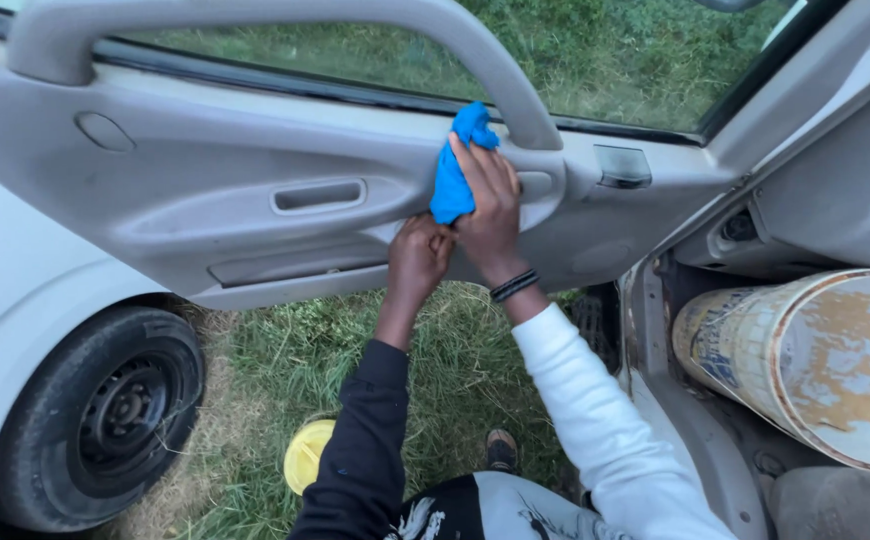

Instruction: Cleaning the interior and exterior of a van door and window using a cloth and soapy water.

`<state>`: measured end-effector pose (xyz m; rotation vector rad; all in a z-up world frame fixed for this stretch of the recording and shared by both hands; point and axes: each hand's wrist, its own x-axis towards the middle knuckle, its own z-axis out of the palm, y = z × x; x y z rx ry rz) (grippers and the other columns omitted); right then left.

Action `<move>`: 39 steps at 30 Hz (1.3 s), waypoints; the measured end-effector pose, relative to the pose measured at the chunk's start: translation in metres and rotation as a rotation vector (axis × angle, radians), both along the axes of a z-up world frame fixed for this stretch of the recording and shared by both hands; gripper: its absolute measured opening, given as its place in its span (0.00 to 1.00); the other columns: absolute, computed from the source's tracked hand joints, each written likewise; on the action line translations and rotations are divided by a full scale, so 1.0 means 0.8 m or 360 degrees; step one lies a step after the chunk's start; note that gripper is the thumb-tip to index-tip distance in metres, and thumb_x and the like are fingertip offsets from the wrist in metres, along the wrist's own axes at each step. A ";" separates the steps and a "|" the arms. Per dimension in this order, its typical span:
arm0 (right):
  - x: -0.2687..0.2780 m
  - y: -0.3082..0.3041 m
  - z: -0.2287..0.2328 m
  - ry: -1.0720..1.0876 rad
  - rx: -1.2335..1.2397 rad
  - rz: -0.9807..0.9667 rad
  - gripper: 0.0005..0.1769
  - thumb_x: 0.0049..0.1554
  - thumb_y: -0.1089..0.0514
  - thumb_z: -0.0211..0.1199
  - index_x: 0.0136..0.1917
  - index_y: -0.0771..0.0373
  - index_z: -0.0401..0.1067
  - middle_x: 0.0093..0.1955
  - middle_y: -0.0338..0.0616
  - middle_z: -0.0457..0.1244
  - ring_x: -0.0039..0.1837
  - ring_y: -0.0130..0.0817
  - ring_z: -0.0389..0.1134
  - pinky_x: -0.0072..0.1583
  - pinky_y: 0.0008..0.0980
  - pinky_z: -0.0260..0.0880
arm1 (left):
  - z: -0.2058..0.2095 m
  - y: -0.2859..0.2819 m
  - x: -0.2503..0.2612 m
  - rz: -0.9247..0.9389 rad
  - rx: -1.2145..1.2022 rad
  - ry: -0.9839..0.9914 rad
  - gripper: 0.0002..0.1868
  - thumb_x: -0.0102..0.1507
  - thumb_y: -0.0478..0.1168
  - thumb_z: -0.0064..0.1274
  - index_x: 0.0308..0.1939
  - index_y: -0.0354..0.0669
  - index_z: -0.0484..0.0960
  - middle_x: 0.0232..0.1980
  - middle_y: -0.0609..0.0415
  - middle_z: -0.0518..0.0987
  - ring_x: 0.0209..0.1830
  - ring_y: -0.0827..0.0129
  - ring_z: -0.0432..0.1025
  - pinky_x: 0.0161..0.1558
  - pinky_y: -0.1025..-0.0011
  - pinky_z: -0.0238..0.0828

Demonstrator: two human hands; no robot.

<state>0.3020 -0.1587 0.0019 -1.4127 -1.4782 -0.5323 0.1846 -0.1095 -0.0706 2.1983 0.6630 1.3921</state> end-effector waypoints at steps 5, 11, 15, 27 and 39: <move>0.101 -0.027 -0.039 -0.0156 -0.0038 -0.0075 0.23 0.60 0.63 0.62 0.68 0.56 0.75 0.64 0.47 0.68 0.70 0.47 0.66 0.74 0.48 0.61 | 0.016 -0.011 0.001 0.0026 -0.0069 0.0041 0.07 0.58 0.32 0.62 0.29 0.40 0.78 0.30 0.49 0.74 0.34 0.53 0.71 0.39 0.56 0.67; 0.143 -0.058 -0.061 -0.0056 0.0059 -0.0248 0.17 0.63 0.61 0.63 0.65 0.55 0.77 0.65 0.47 0.68 0.72 0.46 0.67 0.76 0.47 0.61 | 0.009 -0.024 0.007 0.0168 -0.0083 0.0132 0.09 0.60 0.32 0.63 0.29 0.41 0.76 0.27 0.52 0.70 0.31 0.57 0.66 0.37 0.59 0.63; 0.130 -0.043 -0.096 -0.0029 -0.0036 -0.0480 0.24 0.63 0.59 0.62 0.72 0.56 0.71 0.72 0.49 0.63 0.77 0.54 0.59 0.79 0.53 0.53 | 0.000 -0.027 0.015 0.0236 0.0016 0.0112 0.10 0.59 0.32 0.64 0.29 0.40 0.76 0.26 0.54 0.70 0.29 0.60 0.65 0.40 0.59 0.62; 0.125 -0.026 -0.263 0.0491 -0.0177 -0.0198 0.38 0.67 0.56 0.55 0.85 0.64 0.45 0.88 0.56 0.42 0.87 0.59 0.45 0.82 0.48 0.50 | 0.008 -0.111 0.094 -0.0366 -0.0338 0.0117 0.07 0.60 0.34 0.64 0.37 0.36 0.80 0.30 0.51 0.74 0.30 0.63 0.67 0.33 0.66 0.65; 0.162 -0.086 -0.148 0.0786 -0.0022 -0.0375 0.51 0.54 0.60 0.64 0.83 0.64 0.41 0.82 0.67 0.44 0.82 0.62 0.47 0.78 0.50 0.51 | 0.020 -0.115 0.153 -0.0408 -0.0456 0.0080 0.11 0.62 0.33 0.62 0.46 0.35 0.79 0.41 0.51 0.77 0.32 0.68 0.71 0.36 0.71 0.69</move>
